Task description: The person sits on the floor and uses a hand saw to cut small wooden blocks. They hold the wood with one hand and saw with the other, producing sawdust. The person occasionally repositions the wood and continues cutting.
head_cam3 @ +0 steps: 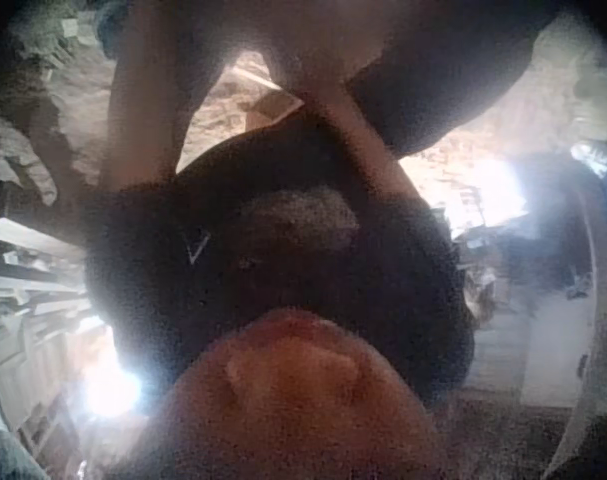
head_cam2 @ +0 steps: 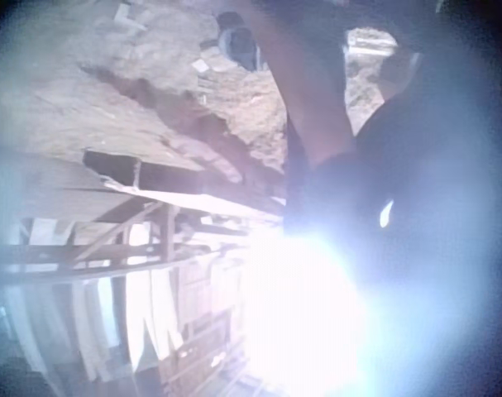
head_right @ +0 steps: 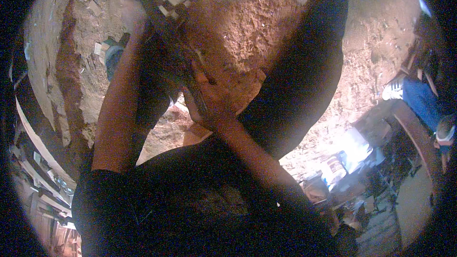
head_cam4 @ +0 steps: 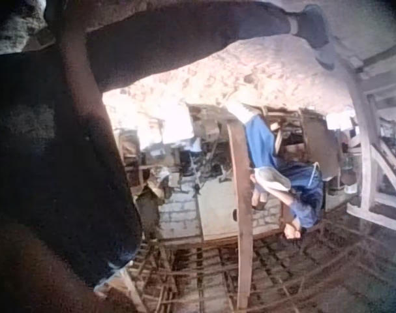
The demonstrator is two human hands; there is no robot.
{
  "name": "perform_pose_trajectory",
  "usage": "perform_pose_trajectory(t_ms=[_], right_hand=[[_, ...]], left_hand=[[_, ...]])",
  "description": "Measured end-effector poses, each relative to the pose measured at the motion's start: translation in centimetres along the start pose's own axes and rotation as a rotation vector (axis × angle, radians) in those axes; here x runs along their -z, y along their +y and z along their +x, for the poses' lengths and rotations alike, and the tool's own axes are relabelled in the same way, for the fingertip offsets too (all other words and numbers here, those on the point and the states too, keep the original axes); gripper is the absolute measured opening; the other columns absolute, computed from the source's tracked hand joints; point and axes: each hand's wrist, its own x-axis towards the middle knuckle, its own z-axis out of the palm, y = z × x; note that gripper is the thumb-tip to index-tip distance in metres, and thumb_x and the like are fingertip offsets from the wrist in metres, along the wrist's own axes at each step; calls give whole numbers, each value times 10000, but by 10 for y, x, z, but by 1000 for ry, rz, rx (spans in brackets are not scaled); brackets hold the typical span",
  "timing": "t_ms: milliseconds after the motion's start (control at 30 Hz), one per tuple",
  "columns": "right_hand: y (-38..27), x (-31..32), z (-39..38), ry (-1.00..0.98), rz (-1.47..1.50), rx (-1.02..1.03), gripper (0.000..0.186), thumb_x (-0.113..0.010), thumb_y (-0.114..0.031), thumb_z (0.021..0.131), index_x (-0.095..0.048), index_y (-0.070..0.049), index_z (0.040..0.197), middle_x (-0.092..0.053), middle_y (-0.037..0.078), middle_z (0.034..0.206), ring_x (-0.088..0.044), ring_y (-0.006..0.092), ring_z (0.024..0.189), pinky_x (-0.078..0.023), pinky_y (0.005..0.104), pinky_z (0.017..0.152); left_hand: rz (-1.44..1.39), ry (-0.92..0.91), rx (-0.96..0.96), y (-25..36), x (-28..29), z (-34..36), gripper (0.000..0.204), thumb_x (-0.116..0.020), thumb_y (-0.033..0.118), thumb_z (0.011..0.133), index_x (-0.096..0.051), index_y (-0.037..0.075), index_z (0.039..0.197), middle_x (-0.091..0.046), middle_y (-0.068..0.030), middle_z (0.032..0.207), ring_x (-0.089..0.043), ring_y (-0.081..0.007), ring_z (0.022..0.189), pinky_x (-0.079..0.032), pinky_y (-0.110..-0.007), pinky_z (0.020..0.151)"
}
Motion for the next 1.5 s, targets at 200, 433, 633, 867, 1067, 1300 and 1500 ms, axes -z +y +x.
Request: perform_pose_trajectory(t_ms=[200, 433, 633, 867, 1067, 1300, 1500], right_hand=[[-50, 4, 80, -215, 29, -315, 601, -691, -167, 941, -453, -25, 1474, -717, 260, 1060, -751, 369, 877, -598, 450, 707], [-9, 7, 27, -11, 60, -14, 568, -681, -160, 949, -472, -4, 1453, -723, 252, 1047, -751, 376, 855, -597, 460, 708], [-17, -9, 26, 104, 128, -8, 510, -646, -124, 976, -492, 6, 1445, -700, 268, 1149, -739, 354, 996, -585, 429, 830], [-25, 2, 80, -203, 98, -232, 485, -606, -151, 1002, -494, -9, 1453, -694, 255, 1191, -728, 329, 1054, -582, 379, 859], [4, 5, 2, 4, 131, -135, 453, -617, -171, 997, -532, 11, 1403, -734, 223, 1030, -750, 318, 892, -581, 407, 784], [-27, 1, 70, 19, 118, -214, 432, -612, -168, 1005, -539, 18, 1387, -728, 205, 956, -720, 322, 759, -564, 389, 702], [6, 4, 25, 19, 110, -186, 418, -621, -214, 1012, -558, -14, 1373, -733, 160, 885, -714, 242, 719, -553, 365, 648]], left_hand=[[-6, 19, 24, 0, -8, -4, 317, -642, 286, 898, -661, -27, 948, -719, -256, 869, -731, -421, 814, -598, -500, 719], [-38, 10, 12, -8, -8, 1, 292, -651, 270, 889, -690, -17, 929, -709, -269, 961, -721, -416, 901, -587, -513, 782], [-43, 14, 16, -14, -9, 2, 271, -660, 256, 882, -714, -8, 913, -700, -280, 1040, -712, -411, 975, -578, -524, 837], [-83, -5, -22, -4, -11, -1, 266, -656, 252, 889, -699, -3, 950, -697, -279, 1032, -708, -410, 964, -572, -524, 816], [-97, 16, -35, -3, -2, 2, 274, -648, 253, 900, -671, -1, 1002, -697, -274, 992, -708, -412, 922, -570, -518, 769], [-167, -6, -53, 3, 5, -7, 293, -640, 254, 913, -639, 2, 1062, -697, -267, 945, -707, -413, 872, -566, -512, 714], [-201, 2, -49, 9, 13, -14, 315, -632, 255, 925, -611, 4, 1114, -697, -262, 904, -707, -415, 830, -564, -506, 667]])
